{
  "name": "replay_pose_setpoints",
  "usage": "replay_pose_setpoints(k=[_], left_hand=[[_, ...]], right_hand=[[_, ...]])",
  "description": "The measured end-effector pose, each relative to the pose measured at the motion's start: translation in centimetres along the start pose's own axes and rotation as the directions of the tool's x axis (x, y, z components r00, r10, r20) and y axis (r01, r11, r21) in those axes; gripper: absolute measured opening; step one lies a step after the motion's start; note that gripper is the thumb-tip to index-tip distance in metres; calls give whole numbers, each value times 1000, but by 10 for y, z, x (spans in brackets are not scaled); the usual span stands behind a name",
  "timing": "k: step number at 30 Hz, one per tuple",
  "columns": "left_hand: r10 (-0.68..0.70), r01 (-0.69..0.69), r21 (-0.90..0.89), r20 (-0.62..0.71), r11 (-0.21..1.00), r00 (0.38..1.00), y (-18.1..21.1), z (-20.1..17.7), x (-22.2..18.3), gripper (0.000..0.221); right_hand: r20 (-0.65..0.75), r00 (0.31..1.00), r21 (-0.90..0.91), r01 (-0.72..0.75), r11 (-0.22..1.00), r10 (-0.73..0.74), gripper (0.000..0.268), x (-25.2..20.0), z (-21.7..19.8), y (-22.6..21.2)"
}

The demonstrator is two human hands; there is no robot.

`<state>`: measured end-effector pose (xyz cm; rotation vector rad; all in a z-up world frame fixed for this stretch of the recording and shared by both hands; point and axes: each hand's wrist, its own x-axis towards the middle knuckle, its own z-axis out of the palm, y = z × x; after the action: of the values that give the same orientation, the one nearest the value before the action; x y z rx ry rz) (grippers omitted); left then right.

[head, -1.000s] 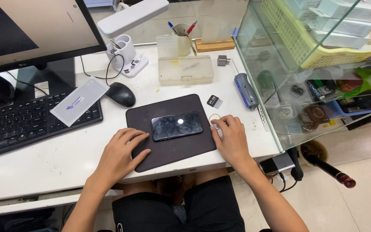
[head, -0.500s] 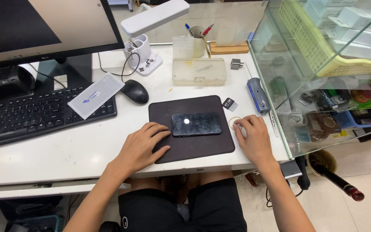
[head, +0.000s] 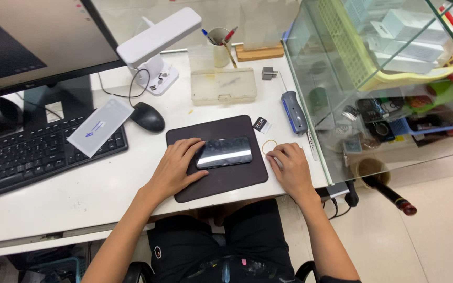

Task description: The person opens a smartphone using a prying tool and a screwdriver. They remove the back cover and then use a screwdriver to unscrew internal components, carefully placing the screws on the desk.

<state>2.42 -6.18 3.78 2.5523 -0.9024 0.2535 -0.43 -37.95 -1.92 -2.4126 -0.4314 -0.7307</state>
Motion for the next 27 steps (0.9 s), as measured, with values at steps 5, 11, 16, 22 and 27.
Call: replay_pose_setpoints(k=[5,11,16,22,27], left_hand=[[-13,20,-46,158,999,987,-1,-2,24,75],[-15,39,-82,271,996,962,-3,-2,40,82],[-37,67,-66,381,996,924,-4,-10,47,83],[-14,33,-54,317,998,948,3,-3,47,85],[-110,136,-30,428,990,897,7,3,62,83]], right_hand=[[22,999,-67,-46,997,47,11,4,0,2],[-49,992,-193,-125,973,118,13,10,3,4],[-235,959,-185,-203,961,157,15,32,-5,2],[-216,957,-176,-233,957,193,24,55,-19,12],[-145,973,4,-181,983,180,22,36,-14,-5]])
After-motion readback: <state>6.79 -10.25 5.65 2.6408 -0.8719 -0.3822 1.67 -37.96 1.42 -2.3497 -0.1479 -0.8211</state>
